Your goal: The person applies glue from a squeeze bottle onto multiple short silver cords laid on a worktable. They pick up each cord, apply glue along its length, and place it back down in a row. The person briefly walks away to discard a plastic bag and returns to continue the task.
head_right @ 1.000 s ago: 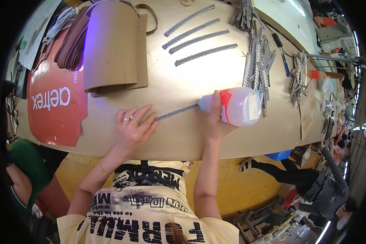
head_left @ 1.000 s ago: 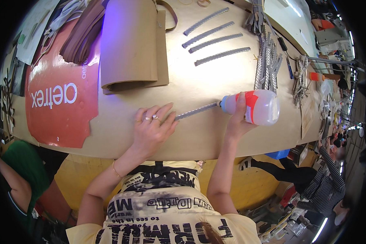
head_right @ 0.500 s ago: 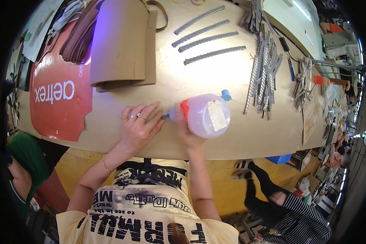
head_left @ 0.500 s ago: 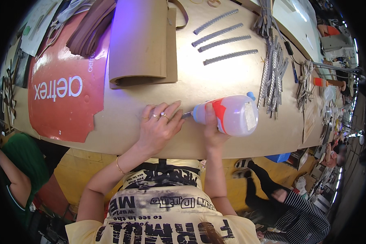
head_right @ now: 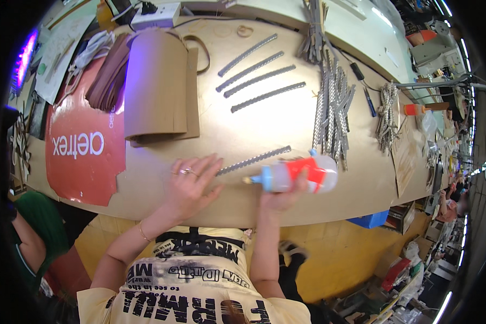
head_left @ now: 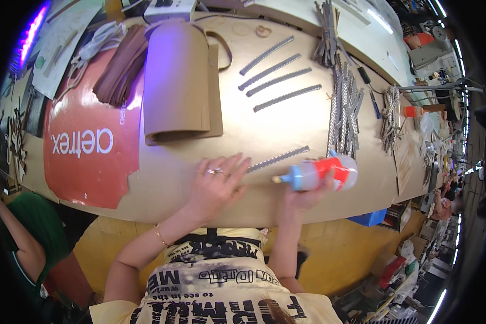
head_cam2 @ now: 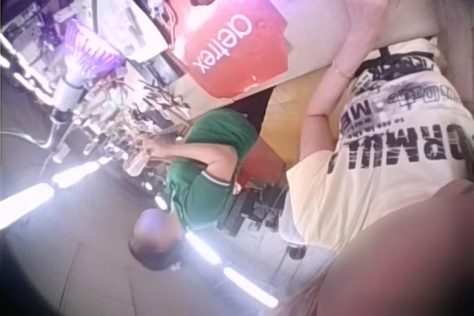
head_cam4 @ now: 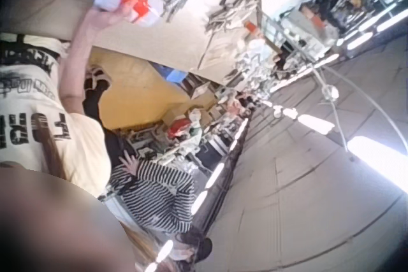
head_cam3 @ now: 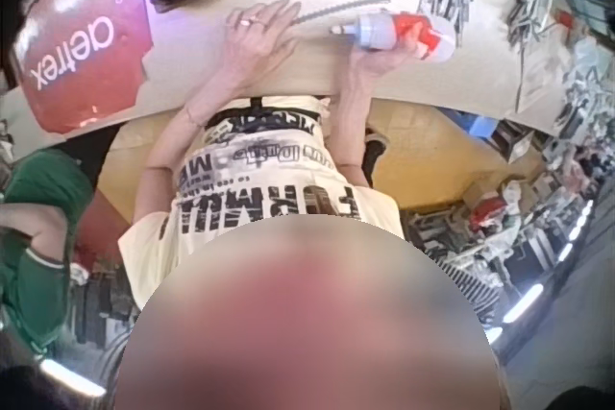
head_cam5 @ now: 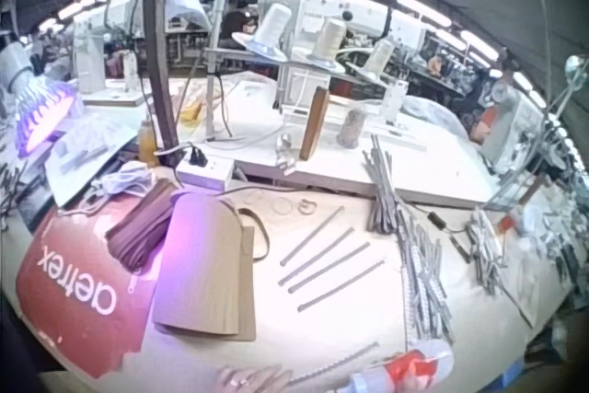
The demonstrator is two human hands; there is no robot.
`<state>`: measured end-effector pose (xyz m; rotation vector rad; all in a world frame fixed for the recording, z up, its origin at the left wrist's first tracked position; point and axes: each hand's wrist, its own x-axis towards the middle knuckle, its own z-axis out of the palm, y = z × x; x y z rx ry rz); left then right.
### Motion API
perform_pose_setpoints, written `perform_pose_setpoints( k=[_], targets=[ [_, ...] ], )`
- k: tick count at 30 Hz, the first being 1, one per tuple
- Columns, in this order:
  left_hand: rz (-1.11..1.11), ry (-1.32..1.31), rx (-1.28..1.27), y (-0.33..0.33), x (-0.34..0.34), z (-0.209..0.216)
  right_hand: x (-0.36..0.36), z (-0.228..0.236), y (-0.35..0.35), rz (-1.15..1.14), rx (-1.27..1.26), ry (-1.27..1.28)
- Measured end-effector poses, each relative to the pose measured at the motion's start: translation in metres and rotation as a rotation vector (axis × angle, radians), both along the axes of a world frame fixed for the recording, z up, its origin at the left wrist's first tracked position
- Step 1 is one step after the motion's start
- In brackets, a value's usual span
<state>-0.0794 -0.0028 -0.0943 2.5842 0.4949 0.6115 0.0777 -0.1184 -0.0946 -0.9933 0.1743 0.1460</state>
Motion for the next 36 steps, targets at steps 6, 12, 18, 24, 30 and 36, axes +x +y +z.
perform_pose_setpoints(
  k=[6, 12, 18, 24, 30, 36],
  targets=[
    [-0.191, 0.130, 0.067, -0.010, 0.058, -0.004, 0.055, 0.002, -0.059, -0.225, -0.076, -0.134],
    [-0.114, 0.077, -0.061, -0.003, 0.091, -0.004, 0.065, -0.005, -0.075, -0.335, -0.037, -0.096],
    [-0.057, 0.182, -0.036, 0.025, 0.156, -0.001, 0.065, -0.011, -0.079, -0.316, 0.084, 0.042],
    [-0.072, 0.128, 0.015, 0.034, 0.197, 0.010, 0.068, -0.016, -0.087, -0.279, 0.178, 0.090],
    [-0.269, 0.052, 0.041, -0.004, 0.228, 0.012, 0.073, -0.017, -0.093, -0.254, 0.238, 0.079],
    [-0.188, 0.220, -0.067, -0.050, 0.269, -0.007, 0.072, -0.010, -0.091, -0.296, 0.267, 0.048]
  ],
)
